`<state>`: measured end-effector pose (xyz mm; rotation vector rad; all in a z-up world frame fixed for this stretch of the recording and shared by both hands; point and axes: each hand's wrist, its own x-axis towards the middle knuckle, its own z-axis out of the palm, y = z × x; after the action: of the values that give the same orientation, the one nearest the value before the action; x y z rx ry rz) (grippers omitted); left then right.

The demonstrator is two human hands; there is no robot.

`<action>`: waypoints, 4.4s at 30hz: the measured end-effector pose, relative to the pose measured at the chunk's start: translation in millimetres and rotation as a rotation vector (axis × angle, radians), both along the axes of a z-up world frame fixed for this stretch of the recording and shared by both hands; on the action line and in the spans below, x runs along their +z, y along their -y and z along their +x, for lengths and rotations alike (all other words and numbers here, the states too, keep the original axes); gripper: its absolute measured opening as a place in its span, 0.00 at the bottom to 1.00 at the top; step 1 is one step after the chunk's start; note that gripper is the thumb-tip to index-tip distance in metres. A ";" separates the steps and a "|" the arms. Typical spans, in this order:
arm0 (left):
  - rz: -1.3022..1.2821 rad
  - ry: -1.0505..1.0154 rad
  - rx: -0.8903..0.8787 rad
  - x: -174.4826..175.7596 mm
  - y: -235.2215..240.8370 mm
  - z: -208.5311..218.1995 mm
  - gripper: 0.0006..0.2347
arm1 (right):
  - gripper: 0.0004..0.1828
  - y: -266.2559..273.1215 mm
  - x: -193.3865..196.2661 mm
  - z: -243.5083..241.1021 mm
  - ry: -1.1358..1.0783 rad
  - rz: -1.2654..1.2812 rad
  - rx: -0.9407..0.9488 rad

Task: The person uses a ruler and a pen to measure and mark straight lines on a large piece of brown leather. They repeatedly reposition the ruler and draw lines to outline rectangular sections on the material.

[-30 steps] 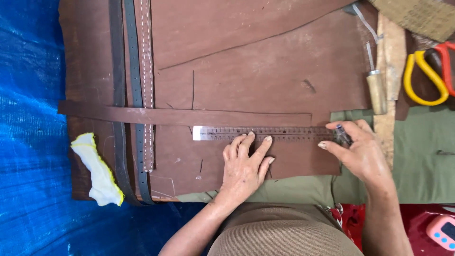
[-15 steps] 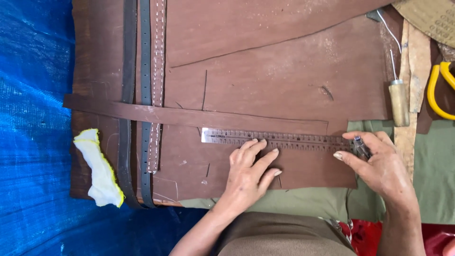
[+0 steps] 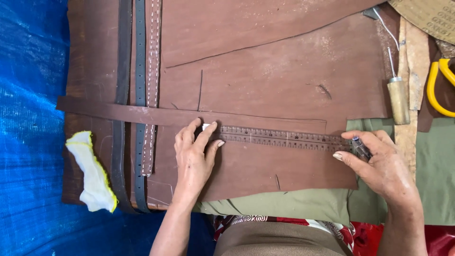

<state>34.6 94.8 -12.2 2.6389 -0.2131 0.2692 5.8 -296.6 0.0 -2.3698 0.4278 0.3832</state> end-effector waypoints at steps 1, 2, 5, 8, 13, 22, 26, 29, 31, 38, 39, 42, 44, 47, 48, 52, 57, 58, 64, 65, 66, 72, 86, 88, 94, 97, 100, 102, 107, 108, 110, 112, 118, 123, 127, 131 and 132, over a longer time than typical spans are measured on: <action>-0.001 0.002 -0.004 -1.9 0.5 0.8 0.18 | 0.26 -1.4 2.3 0.5 0.002 -0.001 -0.004; -0.005 0.037 -0.007 -4.1 1.0 1.6 0.16 | 0.26 -3.0 4.4 1.2 -0.020 -0.003 -0.022; -0.022 0.084 0.000 -6.1 5.2 0.6 0.18 | 0.26 -2.0 3.0 1.6 -0.033 -0.012 -0.037; -0.020 0.112 0.024 -10.3 6.7 -0.4 0.24 | 0.26 2.2 -0.4 2.8 -0.025 -0.040 0.000; -0.066 0.136 0.036 -7.4 3.6 2.2 0.19 | 0.24 2.2 4.8 5.4 -0.064 0.012 -0.008; -0.043 0.120 0.014 -9.6 -4.8 3.8 0.19 | 0.23 8.0 0.3 2.2 -0.022 -0.053 0.064; -0.050 0.120 0.000 -8.3 -5.3 3.9 0.19 | 0.24 6.9 2.2 3.0 -0.033 -0.019 0.042; -0.055 0.114 -0.009 -8.0 -6.8 4.0 0.19 | 0.24 9.5 -1.3 2.5 -0.017 -0.010 0.058; -0.058 0.110 -0.012 -8.8 -7.1 3.4 0.19 | 0.24 9.9 -2.4 1.8 0.007 0.004 0.075; -0.141 0.052 0.026 -6.7 -3.0 -0.4 0.22 | 0.26 9.6 -4.5 -1.3 0.008 -0.034 0.047; -0.162 -0.016 0.081 -5.6 -1.8 -1.6 0.26 | 0.26 10.7 -6.4 -2.2 0.027 -0.031 0.050; -0.069 0.029 0.112 -9.5 0.3 -0.9 0.29 | 0.27 9.5 -5.4 -2.2 0.030 -0.043 0.060; -0.054 0.050 0.107 -9.6 -0.3 -0.4 0.28 | 0.27 6.4 -2.6 -2.4 0.025 -0.044 0.053; -0.048 0.092 0.094 -9.4 1.9 -1.0 0.26 | 0.27 5.4 -0.7 -2.3 0.012 -0.041 0.042; -0.057 0.109 0.086 -8.5 2.2 -1.8 0.24 | 0.26 4.8 -0.1 -1.8 0.001 -0.037 0.038; -0.092 0.088 0.091 -6.7 0.1 -2.9 0.24 | 0.26 7.0 -2.4 -1.9 0.007 -0.032 0.051; -0.270 0.128 0.107 -8.0 -3.3 -2.5 0.19 | 0.26 10.4 -8.2 -3.3 0.043 -0.035 0.086; -0.270 0.129 0.106 -7.3 -4.2 -3.2 0.19 | 0.26 9.4 -6.7 -2.9 0.045 -0.035 0.085; -0.943 -0.067 0.294 5.1 -4.5 -10.8 0.14 | 0.25 3.8 3.4 0.6 -0.023 -0.038 0.043; -0.886 -0.023 0.246 7.0 -5.7 -11.9 0.12 | 0.26 3.1 4.9 0.8 -0.043 -0.053 0.039; -0.828 0.023 0.198 9.3 -7.4 -12.6 0.11 | 0.27 1.8 6.2 2.0 -0.060 -0.066 0.036; -0.769 0.022 0.141 9.9 -11.0 2.7 0.10 | 0.28 3.7 -4.8 -5.1 0.062 0.003 0.026; -0.510 0.018 0.155 -6.9 -9.6 -6.8 0.11 | 0.27 0.2 -2.1 -4.8 -0.007 -0.030 0.003; -0.501 0.013 0.163 -8.0 -9.2 -7.1 0.11 | 0.27 0.8 -2.9 -5.4 0.008 -0.023 0.010; -0.585 0.101 0.153 -10.7 -9.7 -12.0 0.11 | 0.36 4.3 -8.0 -8.4 0.112 -0.070 0.115; -0.691 0.164 0.098 -7.7 -9.8 -16.1 0.12 | 0.35 1.3 -3.1 -6.8 0.037 -0.050 0.053; -0.765 0.184 0.074 -8.1 -10.6 -20.2 0.11 | 0.32 2.3 -8.0 -9.1 0.021 -0.085 0.036; -0.778 0.166 0.067 -9.8 -11.0 -21.4 0.11 | 0.32 8.4 -20.6 -13.0 0.170 -0.040 0.080; -0.710 0.132 0.109 -8.1 -9.4 -24.7 0.11 | 0.31 7.8 -18.9 -14.3 0.190 -0.012 0.109; -0.721 0.133 0.104 -7.5 -8.9 -23.9 0.11 | 0.31 7.4 -16.4 -13.4 0.149 -0.006 0.095; -0.816 0.120 0.097 6.2 -8.0 -25.5 0.11 | 0.34 7.5 -14.8 -9.9 0.127 -0.032 0.113; -0.915 0.099 0.086 18.5 -5.0 -31.4 0.11 | 0.37 10.2 -18.1 -11.9 0.100 -0.063 0.124; -0.970 0.153 0.076 39.0 -2.2 -48.4 0.09 | 0.31 8.8 -26.3 -19.8 0.214 -0.011 0.122; -0.689 0.181 0.061 31.1 -2.2 -24.5 0.07 | 0.28 1.5 -23.2 -24.0 0.423 -0.026 0.163; -0.572 0.078 0.090 13.9 -4.0 -12.6 0.07 | 0.26 2.5 -23.0 -22.0 0.405 -0.046 0.187; -0.501 0.041 0.086 -0.9 -4.2 -6.6 0.09 | 0.26 -1.1 -22.3 -21.5 0.433 -0.055 0.201; -0.499 0.028 0.109 -5.5 -4.2 -7.1 0.09 | 0.25 -2.5 -21.3 -22.5 0.451 -0.085 0.221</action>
<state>27.4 99.0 -17.7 2.1552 -0.0058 0.3450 -16.7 -294.1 -21.3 -2.4981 -0.0287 -0.0785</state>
